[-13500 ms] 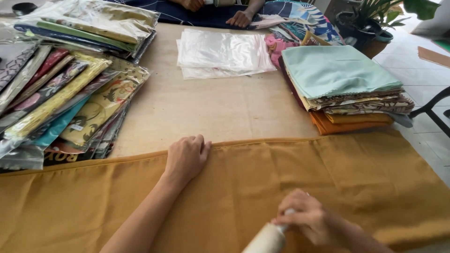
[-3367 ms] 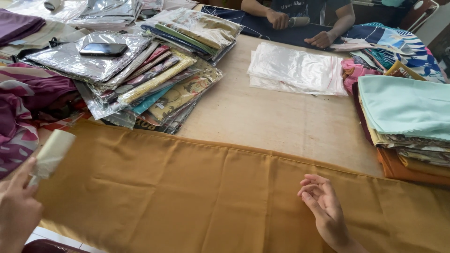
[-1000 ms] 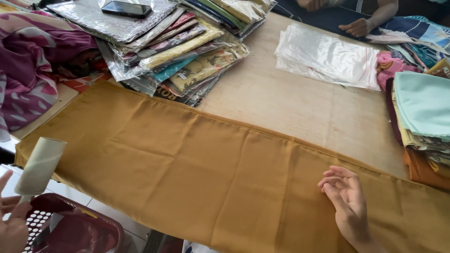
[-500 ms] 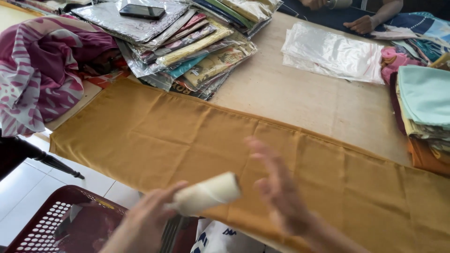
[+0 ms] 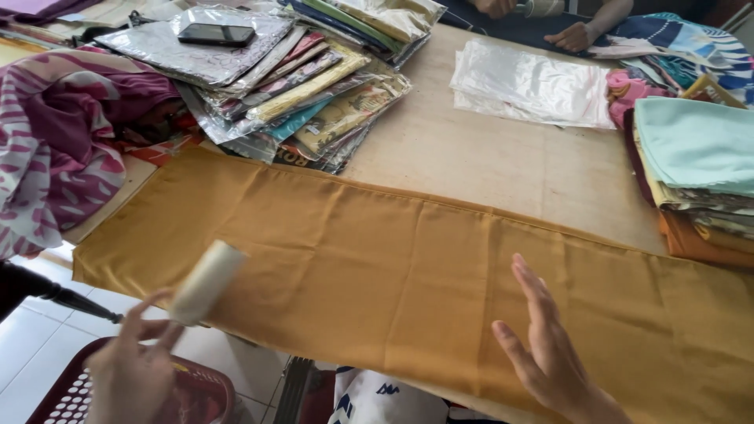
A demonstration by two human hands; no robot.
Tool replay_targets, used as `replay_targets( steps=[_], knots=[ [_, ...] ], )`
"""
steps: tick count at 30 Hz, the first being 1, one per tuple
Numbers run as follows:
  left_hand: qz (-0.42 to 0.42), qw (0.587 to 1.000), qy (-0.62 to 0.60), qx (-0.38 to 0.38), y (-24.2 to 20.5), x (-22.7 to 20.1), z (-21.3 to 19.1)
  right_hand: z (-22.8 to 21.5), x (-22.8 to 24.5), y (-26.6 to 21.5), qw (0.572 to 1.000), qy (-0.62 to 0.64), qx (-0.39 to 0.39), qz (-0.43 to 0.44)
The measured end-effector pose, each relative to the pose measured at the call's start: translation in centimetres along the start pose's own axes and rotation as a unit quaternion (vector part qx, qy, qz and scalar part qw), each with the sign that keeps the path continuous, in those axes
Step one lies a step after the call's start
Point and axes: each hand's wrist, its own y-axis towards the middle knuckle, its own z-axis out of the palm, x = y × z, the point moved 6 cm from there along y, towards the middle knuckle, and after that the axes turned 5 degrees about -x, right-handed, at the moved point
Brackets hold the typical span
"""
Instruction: Using a lint roller to remove debris and lint from a piece of brown fabric laid out on a work surface.
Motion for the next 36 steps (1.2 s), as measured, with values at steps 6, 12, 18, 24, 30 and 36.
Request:
replay_targets(
  steps=[6,12,18,24,30,36],
  knots=[
    [-0.054,0.995,0.03,-0.074,5.4,8.0,-2.1,-2.9,-4.6,-3.7,0.994,-0.047,-0.058,0.086],
    [0.017,0.99,-0.073,-0.123,5.8,9.6,-1.5,-4.1,-7.1,-6.0,0.984,-0.093,-0.069,0.133],
    [0.023,0.997,0.074,0.001,3.6,-2.3,-1.2,-3.5,-8.6,-6.5,0.985,-0.081,-0.086,0.126],
    [-0.074,0.993,0.091,-0.024,8.1,2.7,-3.0,-3.6,-8.7,-6.9,0.989,-0.049,-0.094,0.099],
    [0.045,0.977,0.171,-0.118,8.8,1.4,-4.4,-3.4,-8.4,-6.9,0.989,-0.049,-0.102,0.094],
    [0.004,0.993,0.114,-0.019,7.9,-0.8,-0.6,-3.3,-8.3,-6.5,0.987,-0.079,-0.069,0.124]
  ],
)
